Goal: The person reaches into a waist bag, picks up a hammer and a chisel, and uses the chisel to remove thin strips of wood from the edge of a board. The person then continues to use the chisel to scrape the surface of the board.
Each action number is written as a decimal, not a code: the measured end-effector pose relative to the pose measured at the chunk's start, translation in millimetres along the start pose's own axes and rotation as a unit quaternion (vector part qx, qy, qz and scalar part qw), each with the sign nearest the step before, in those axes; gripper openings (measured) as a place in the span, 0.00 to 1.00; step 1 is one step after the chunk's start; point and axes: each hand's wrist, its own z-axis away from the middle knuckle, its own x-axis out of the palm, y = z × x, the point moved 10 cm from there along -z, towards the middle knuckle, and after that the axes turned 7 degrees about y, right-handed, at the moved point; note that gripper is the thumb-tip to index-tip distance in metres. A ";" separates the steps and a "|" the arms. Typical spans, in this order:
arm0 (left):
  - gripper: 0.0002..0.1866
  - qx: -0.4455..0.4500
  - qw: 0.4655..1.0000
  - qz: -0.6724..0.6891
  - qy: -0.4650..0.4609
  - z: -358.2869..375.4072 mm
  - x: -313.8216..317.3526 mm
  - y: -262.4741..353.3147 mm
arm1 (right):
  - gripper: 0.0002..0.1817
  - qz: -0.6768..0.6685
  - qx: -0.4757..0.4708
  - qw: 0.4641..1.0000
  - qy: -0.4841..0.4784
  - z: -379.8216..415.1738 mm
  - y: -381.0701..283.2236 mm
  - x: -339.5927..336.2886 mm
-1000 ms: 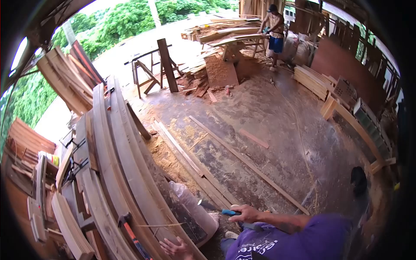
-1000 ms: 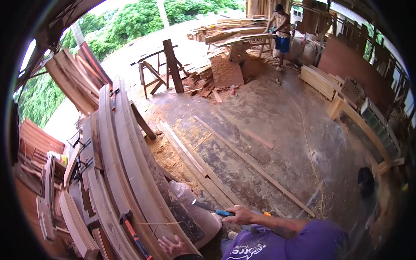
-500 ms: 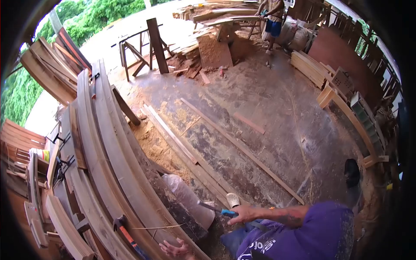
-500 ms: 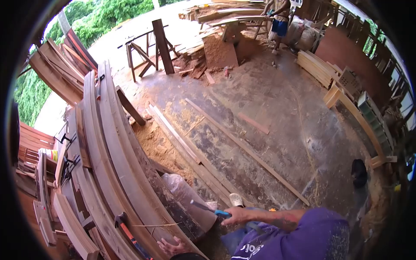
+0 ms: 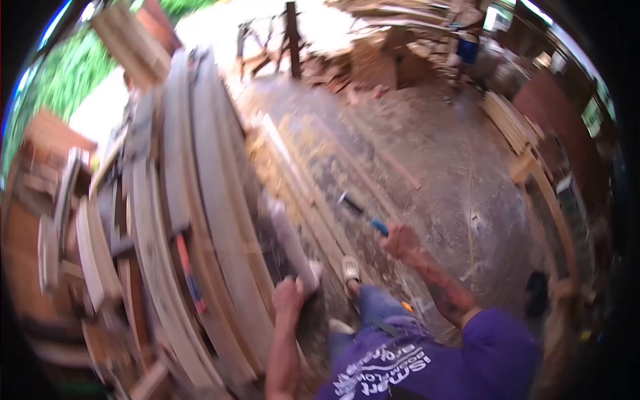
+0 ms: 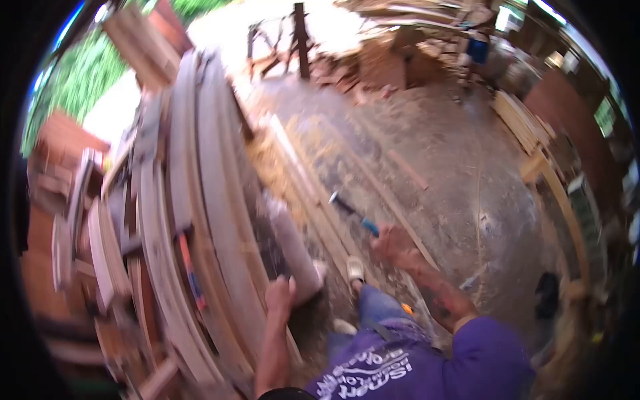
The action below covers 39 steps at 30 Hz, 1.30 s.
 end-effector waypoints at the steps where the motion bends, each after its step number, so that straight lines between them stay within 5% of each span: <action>1: 0.20 0.054 0.998 0.015 0.004 17.2 -2.4 15.5 | 0.15 -0.008 0.001 1.000 0.017 11.9 -0.6 -16.2; 3: 0.19 0.027 0.995 -0.015 -0.093 53.6 2.9 22.3 | 0.14 0.012 -0.024 1.000 0.012 50.8 -0.2 -35.2; 5: 0.17 0.051 0.998 0.007 -0.040 110.0 -19.5 21.3 | 0.13 0.003 -0.040 0.998 0.040 85.0 3.1 -59.8; 10: 0.16 0.015 0.993 0.010 -0.113 184.7 -25.0 20.3 | 0.11 0.053 -0.067 0.994 0.066 172.2 14.0 -85.1; 13: 0.15 0.152 0.986 -0.033 0.068 98.8 -11.4 42.9 | 0.14 -0.011 -0.080 0.989 0.126 88.5 10.4 -31.8; 16: 0.13 0.107 0.987 -0.024 0.113 15.6 -34.1 55.8 | 0.15 0.009 -0.020 0.996 0.085 6.1 -20.4 -4.2; 17: 0.13 0.051 0.997 -0.035 0.053 7.1 -32.5 50.9 | 0.14 0.023 -0.061 0.992 0.106 -0.1 -20.4 0.2; 18: 0.14 0.093 0.994 -0.048 -0.029 17.4 -32.2 58.0 | 0.15 0.021 -0.055 0.994 0.088 19.5 -18.2 -12.0; 19: 0.14 0.144 0.988 -0.029 0.053 45.2 -37.3 43.2 | 0.16 0.018 -0.043 0.996 0.082 45.8 -18.4 -30.8; 23: 0.15 0.152 0.983 -0.050 -0.085 218.9 -52.1 11.7 | 0.11 -0.031 -0.160 0.975 0.149 241.3 46.7 -102.9; 24: 0.15 0.028 0.987 -0.013 -0.159 249.4 -48.2 -12.3 | 0.10 -0.029 -0.097 0.988 0.121 272.6 62.6 -116.5; 25: 0.15 -0.013 0.991 0.022 -0.135 259.4 -59.5 -17.8 | 0.09 -0.027 -0.105 0.986 0.128 268.0 54.3 -123.1; 27: 0.14 0.052 0.998 -0.020 -0.038 217.6 -76.9 -4.2 | 0.09 -0.007 -0.128 0.977 0.173 240.8 39.0 -136.1; 30: 0.13 0.164 0.981 -0.030 0.095 79.9 -107.5 62.5 | 0.08 -0.068 -0.164 0.946 0.271 107.0 -2.5 -110.1; 33: 0.12 0.150 0.987 0.008 0.048 -11.8 -120.3 116.3 | 0.07 -0.020 -0.141 0.959 0.244 -31.7 -25.1 -64.5; 36: 0.12 0.189 0.969 -0.094 0.128 -34.9 -109.1 85.3 | 0.07 -0.111 -0.098 0.977 0.156 -30.0 -35.1 -87.1; 38: 0.14 0.265 0.947 -0.141 0.113 38.9 -98.4 48.4 | 0.07 -0.047 -0.128 0.974 0.180 41.1 -19.3 -98.0; 39: 0.16 0.206 0.954 -0.145 0.162 85.7 -129.3 52.8 | 0.07 -0.055 -0.165 0.962 0.211 92.0 -18.7 -122.6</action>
